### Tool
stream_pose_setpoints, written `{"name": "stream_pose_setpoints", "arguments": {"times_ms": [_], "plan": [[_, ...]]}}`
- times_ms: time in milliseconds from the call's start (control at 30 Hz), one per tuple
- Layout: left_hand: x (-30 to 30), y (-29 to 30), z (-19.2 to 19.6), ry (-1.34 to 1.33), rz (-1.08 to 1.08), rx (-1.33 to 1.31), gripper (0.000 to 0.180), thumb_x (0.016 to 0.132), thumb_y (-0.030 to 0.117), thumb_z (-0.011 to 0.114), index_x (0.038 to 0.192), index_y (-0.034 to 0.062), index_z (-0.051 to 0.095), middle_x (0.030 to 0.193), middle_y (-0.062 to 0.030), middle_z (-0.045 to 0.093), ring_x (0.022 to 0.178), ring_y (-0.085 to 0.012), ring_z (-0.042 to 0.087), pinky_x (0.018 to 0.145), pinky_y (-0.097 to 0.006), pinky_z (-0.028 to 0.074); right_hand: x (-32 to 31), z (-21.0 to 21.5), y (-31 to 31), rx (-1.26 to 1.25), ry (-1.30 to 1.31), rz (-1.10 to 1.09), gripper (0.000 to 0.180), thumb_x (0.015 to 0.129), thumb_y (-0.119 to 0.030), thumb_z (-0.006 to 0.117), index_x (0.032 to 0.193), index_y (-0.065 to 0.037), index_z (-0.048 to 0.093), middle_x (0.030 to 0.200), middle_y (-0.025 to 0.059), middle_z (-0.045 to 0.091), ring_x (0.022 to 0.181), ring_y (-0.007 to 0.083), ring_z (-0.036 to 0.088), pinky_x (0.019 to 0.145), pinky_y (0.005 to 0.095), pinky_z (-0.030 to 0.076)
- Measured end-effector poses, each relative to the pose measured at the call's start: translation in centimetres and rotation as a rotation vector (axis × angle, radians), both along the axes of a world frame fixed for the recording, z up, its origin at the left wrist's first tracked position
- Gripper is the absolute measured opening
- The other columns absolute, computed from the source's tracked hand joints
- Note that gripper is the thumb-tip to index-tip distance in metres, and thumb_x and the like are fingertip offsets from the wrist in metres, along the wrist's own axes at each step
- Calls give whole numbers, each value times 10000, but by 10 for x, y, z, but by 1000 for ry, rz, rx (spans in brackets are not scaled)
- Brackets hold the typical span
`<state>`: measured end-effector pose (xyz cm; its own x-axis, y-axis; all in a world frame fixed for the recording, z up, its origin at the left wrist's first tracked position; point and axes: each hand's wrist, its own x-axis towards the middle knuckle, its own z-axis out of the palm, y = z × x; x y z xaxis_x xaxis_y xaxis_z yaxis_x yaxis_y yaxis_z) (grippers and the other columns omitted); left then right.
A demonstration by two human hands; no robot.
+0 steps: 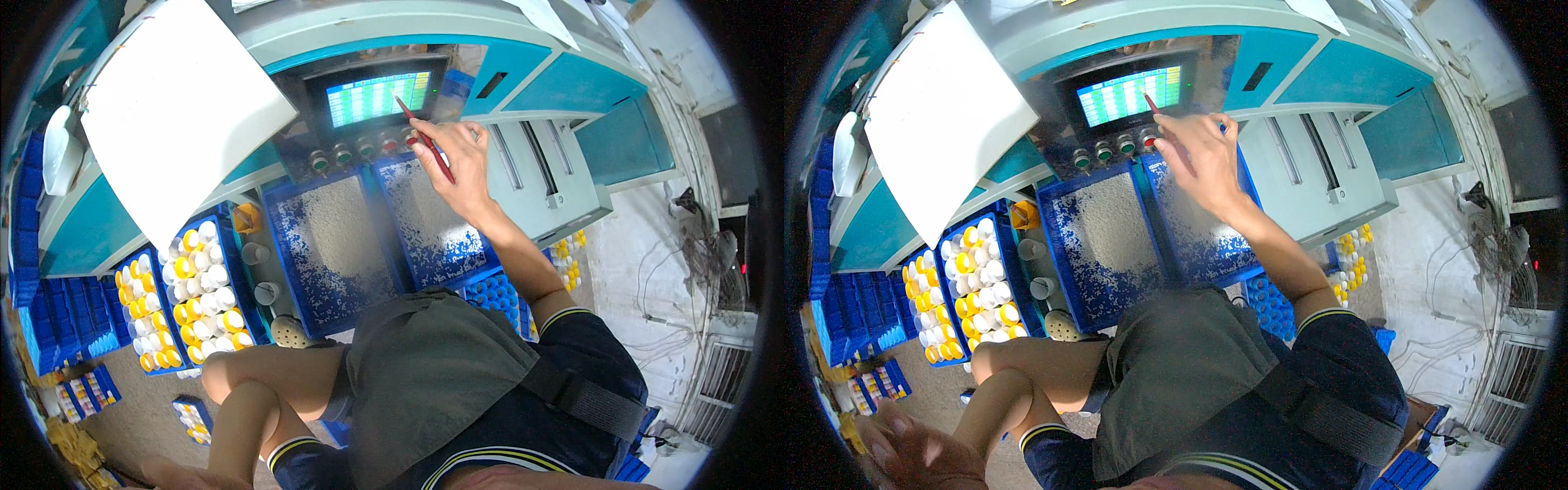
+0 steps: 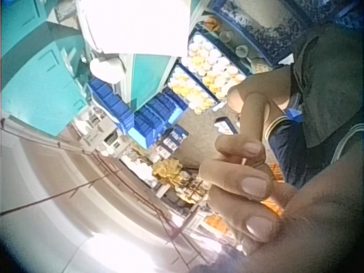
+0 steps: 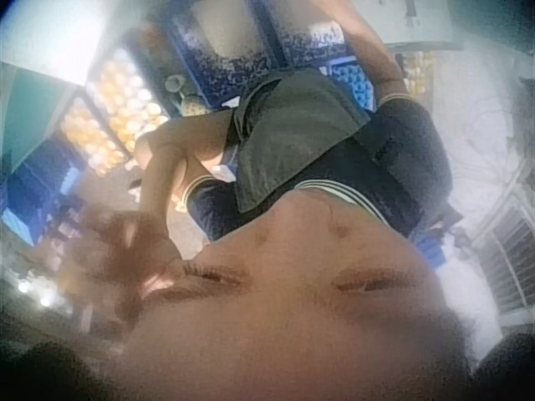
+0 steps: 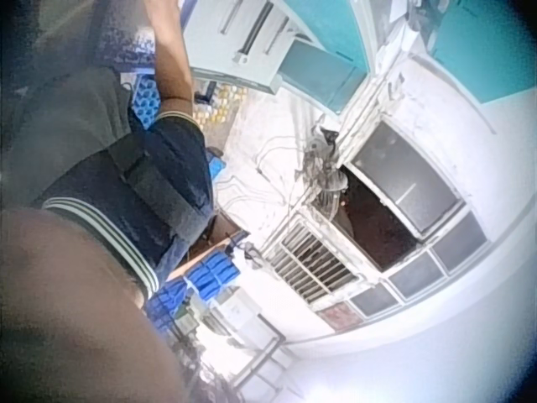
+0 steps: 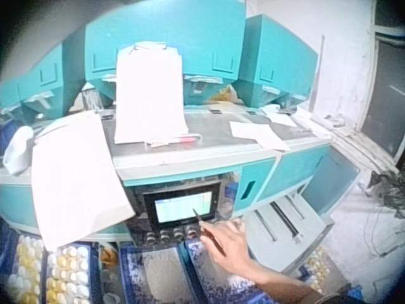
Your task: The person operates a control panel with a red pen, then moves to the floor to sort white pellets from yellow-lidded containers into clear containers. They repeatedly pick up containers, pour pellets, and place them back into blue trays.
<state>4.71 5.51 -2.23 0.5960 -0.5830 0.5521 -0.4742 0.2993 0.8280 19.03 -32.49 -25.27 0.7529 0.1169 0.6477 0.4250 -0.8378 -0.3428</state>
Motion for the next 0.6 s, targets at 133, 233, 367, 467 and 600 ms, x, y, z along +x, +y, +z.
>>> {"name": "stream_pose_setpoints", "arguments": {"times_ms": [133,233,367,467,600], "plan": [[2,15,21,301,-122,74,440,924,327,722,1343,218,644,1525,-109,506,1436,-353,407,1181,-537,378,3,1,6,-17,-7,11,291,937,-178,707,1212,-84,710,1027,41,748,974,206,661,998,401,337],[1,21,30,430,-167,84,448,935,210,706,1375,203,624,1509,-95,536,1364,-312,512,1074,-446,514,6,2,11,7,-46,28,314,896,-186,752,1193,-92,716,994,48,741,971,210,660,1002,433,339],[-2,20,29,475,-196,-12,497,941,132,678,1425,169,574,1484,-89,562,1329,-273,565,959,-344,603,5,3,12,-6,-34,20,303,908,-189,738,1188,-77,713,984,55,739,974,225,658,1016,446,332],[0,20,28,510,-206,-32,549,940,116,673,1467,161,525,1497,-86,549,1364,-279,538,963,-339,603,3,3,12,-8,-1,11,303,910,-189,737,1189,-74,711,980,55,737,971,231,656,1017,447,331],[1,20,30,477,-180,-13,609,938,120,678,1509,187,477,1500,-88,545,1380,-294,521,993,-354,592,2,4,12,-7,-9,-1,299,912,-190,734,1187,-74,713,975,54,735,966,224,655,1016,447,331]]}}
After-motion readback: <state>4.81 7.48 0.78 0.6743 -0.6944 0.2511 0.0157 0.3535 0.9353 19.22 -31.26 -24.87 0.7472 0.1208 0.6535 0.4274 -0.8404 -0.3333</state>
